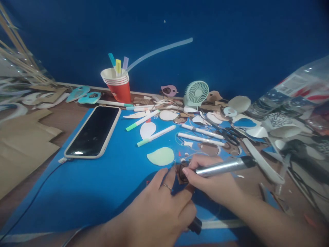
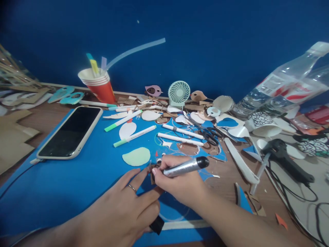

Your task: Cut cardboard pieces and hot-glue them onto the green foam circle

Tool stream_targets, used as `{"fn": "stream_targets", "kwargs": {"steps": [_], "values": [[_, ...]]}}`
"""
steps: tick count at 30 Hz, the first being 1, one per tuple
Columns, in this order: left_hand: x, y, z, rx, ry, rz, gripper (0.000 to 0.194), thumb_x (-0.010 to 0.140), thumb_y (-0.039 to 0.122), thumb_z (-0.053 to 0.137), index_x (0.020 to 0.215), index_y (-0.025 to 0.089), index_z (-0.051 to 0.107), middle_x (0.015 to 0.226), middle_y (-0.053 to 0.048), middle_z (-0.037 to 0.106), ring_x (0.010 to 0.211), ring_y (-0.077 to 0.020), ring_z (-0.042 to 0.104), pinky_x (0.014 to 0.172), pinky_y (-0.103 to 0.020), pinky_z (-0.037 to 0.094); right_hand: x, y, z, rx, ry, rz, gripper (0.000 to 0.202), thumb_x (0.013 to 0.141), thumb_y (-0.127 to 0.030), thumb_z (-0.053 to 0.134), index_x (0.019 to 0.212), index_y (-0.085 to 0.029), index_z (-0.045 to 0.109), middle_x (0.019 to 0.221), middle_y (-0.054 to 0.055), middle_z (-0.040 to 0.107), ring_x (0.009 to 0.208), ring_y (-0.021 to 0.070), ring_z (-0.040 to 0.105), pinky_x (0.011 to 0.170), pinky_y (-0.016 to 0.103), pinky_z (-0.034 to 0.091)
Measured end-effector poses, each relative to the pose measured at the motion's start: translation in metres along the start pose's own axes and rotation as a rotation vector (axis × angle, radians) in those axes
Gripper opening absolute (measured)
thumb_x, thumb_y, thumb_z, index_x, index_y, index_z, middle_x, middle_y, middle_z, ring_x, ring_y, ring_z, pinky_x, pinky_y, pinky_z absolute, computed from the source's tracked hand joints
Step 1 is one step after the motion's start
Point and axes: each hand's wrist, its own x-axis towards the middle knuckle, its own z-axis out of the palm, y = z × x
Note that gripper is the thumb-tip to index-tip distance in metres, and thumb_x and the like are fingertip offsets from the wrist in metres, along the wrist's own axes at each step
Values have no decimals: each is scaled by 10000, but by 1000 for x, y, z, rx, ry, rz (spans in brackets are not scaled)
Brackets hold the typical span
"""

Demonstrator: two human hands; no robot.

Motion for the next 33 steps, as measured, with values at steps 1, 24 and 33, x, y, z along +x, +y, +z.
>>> {"fn": "stream_targets", "kwargs": {"steps": [1, 24, 33], "values": [[0, 0, 0, -1, 5, -9, 265, 849, 390, 412, 983, 204, 544, 1046, -32, 563, 1095, -371, 441, 887, -513, 291, 0, 0, 0, -6, 2, -1, 235, 723, -199, 555, 506, -172, 469, 451, -52, 478, 438, 72, 415, 410, 165, 313], [0, -4, -5, 4, -22, 47, 290, 871, 365, 374, 1036, 200, 545, 1231, -58, 495, 1144, -384, 409, 874, -513, 300, -4, 3, 1, 24, 161, 79, 311, 706, -155, 496, 493, -202, 274, 457, -72, 273, 445, 79, 285, 406, 199, 239], [0, -1, -1, 13, 3, 16, 285, 850, 391, 411, 1000, 197, 558, 1205, -68, 507, 1097, -338, 457, 904, -497, 280, -1, 0, -2, 49, 31, 34, 241, 750, -243, 542, 527, -181, 474, 464, -48, 481, 448, 86, 422, 421, 188, 327]]}}
